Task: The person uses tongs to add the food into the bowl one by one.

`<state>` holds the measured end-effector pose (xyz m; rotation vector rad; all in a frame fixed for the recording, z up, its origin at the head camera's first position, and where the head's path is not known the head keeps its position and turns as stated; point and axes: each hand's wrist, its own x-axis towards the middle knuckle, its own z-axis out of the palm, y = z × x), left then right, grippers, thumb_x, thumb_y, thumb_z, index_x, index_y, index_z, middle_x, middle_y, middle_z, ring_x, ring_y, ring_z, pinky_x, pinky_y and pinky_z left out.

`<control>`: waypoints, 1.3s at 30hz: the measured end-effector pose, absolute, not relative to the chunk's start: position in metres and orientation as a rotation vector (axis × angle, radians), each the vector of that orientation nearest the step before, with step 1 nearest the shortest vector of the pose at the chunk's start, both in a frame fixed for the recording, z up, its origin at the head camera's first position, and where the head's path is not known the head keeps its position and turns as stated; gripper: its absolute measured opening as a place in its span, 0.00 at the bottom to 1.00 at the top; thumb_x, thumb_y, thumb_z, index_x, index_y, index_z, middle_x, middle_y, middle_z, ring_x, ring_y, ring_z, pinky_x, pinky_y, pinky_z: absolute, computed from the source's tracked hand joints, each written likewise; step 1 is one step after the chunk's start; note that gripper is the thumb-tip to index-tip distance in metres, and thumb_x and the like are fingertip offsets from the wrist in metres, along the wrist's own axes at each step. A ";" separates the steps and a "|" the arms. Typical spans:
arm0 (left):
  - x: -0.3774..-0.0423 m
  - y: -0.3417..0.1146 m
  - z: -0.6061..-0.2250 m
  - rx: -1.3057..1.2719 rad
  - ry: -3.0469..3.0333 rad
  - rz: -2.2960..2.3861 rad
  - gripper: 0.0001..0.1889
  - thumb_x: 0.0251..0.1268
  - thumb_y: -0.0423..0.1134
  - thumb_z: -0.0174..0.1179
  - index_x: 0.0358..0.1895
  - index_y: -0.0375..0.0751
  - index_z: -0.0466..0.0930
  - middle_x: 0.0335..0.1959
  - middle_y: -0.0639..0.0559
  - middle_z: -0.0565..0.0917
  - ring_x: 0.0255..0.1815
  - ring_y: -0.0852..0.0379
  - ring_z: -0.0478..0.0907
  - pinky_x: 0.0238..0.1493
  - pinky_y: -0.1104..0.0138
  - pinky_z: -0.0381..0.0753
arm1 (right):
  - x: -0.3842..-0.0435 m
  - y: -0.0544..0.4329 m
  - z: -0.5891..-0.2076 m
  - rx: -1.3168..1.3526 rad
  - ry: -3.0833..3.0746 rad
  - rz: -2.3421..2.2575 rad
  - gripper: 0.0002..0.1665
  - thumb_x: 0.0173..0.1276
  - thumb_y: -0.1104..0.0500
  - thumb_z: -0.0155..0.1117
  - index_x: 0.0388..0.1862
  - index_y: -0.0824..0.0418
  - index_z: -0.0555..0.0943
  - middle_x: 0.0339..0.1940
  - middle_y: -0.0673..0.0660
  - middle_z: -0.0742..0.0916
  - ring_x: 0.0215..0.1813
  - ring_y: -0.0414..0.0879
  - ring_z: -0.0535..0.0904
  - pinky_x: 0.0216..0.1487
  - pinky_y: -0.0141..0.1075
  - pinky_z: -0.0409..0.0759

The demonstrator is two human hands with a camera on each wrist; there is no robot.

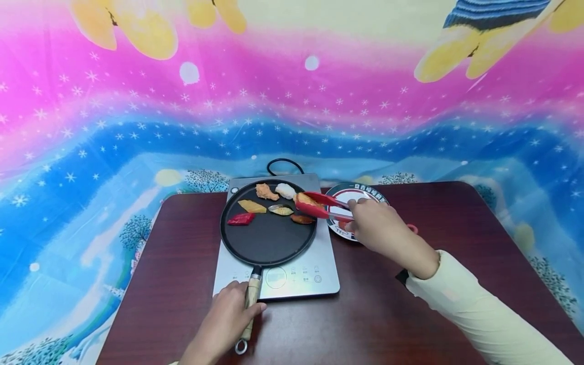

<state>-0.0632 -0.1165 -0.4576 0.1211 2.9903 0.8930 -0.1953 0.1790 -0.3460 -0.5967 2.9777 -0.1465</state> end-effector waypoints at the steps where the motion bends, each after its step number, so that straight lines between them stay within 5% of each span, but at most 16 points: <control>1: -0.063 -0.116 -0.458 0.123 2.989 0.896 0.18 0.52 0.43 0.78 0.37 0.33 0.84 0.25 0.53 0.75 0.24 0.59 0.72 0.28 0.65 0.73 | -0.194 0.176 -0.345 -0.598 2.971 -0.143 0.27 0.65 0.58 0.73 0.60 0.69 0.80 0.40 0.64 0.88 0.30 0.49 0.78 0.27 0.41 0.75; 11: -0.063 -0.118 -0.458 0.126 2.994 0.893 0.18 0.52 0.44 0.78 0.36 0.33 0.84 0.25 0.53 0.74 0.24 0.59 0.72 0.27 0.66 0.72 | -0.186 0.144 -0.343 -0.689 2.919 -0.157 0.22 0.64 0.57 0.75 0.54 0.66 0.82 0.33 0.57 0.86 0.28 0.46 0.77 0.33 0.41 0.79; 21: -0.063 -0.118 -0.459 0.120 2.985 0.893 0.18 0.52 0.44 0.78 0.36 0.32 0.84 0.25 0.53 0.74 0.24 0.59 0.72 0.27 0.66 0.72 | -0.180 0.109 -0.348 -0.635 2.820 -0.086 0.31 0.62 0.54 0.78 0.61 0.65 0.81 0.45 0.63 0.88 0.29 0.46 0.79 0.31 0.36 0.82; 31: -0.064 -0.117 -0.459 0.121 2.991 0.875 0.18 0.52 0.44 0.78 0.36 0.33 0.84 0.25 0.53 0.75 0.25 0.57 0.74 0.28 0.64 0.73 | -0.177 0.094 -0.362 -0.690 2.854 0.028 0.35 0.58 0.53 0.81 0.62 0.66 0.82 0.48 0.64 0.88 0.37 0.51 0.84 0.41 0.42 0.88; 39: -0.065 -0.116 -0.457 0.081 2.955 0.873 0.19 0.53 0.44 0.77 0.37 0.32 0.84 0.26 0.52 0.75 0.25 0.58 0.73 0.28 0.65 0.73 | -0.174 0.083 -0.366 -0.718 2.866 0.023 0.34 0.59 0.52 0.81 0.62 0.65 0.82 0.49 0.64 0.88 0.38 0.53 0.86 0.40 0.41 0.88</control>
